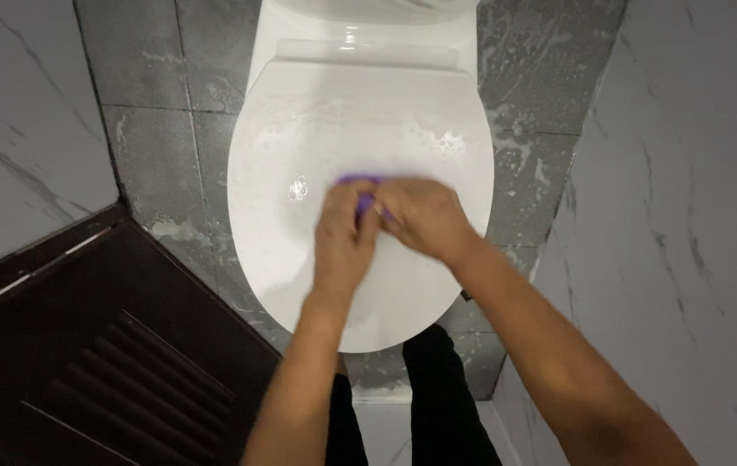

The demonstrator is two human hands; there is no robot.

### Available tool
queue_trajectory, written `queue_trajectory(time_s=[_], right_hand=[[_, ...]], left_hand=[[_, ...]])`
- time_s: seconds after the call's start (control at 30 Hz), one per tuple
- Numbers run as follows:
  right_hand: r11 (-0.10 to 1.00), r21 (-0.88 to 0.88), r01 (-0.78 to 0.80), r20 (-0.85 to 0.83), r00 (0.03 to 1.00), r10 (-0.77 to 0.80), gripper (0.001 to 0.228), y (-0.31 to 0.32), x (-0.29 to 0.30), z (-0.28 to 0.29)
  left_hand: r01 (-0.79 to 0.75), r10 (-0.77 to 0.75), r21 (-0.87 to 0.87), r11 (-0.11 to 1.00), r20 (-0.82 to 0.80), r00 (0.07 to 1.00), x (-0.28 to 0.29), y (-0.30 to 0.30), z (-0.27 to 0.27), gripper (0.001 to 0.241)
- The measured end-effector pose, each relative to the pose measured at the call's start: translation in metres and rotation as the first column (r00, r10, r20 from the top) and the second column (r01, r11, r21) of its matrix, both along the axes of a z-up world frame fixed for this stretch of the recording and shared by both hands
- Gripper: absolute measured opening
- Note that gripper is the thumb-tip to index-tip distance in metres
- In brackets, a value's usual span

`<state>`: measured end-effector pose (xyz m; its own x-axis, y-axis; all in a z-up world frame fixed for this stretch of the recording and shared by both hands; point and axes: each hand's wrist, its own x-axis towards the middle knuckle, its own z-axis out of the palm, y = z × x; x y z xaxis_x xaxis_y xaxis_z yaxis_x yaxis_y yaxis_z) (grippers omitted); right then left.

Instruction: The person scrubs the white toilet seat with a purple sponge, moving in circular and back-and-forth motions to clean the surface. The camera remains in a high-angle, first-person perspective focused on the toilet bowl and seat.

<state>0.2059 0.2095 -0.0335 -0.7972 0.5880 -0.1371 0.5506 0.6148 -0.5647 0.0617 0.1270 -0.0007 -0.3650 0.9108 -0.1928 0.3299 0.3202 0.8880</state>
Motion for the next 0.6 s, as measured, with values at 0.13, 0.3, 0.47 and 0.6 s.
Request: queue_trajectory(time_s=[0.13,0.3,0.47,0.6], right_hand=[[0.999,-0.047,-0.02,-0.152,0.988,0.013,0.023,0.031,-0.043,0.008],[0.994,-0.106,0.018,-0.077,0.997,-0.026,0.027,0.002,-0.043,0.031],[0.996,-0.059,0.073,0.064,0.996,-0.069,0.022,-0.046,0.025,0.01],[0.993,-0.021,0.113,0.062,0.992,-0.112,0.022,0.002,0.038,0.012]], left_hand=[[-0.056,0.052,-0.033,0.998,-0.114,0.992,-0.034,0.023,-0.007,0.013],[-0.051,0.047,-0.025,0.998,-0.16,0.986,-0.027,-0.005,-0.011,0.019],[-0.021,0.018,-0.021,1.0,-0.102,0.995,0.033,-0.032,-0.022,0.018],[0.035,-0.037,0.031,0.999,0.045,0.998,0.032,0.025,-0.007,0.023]])
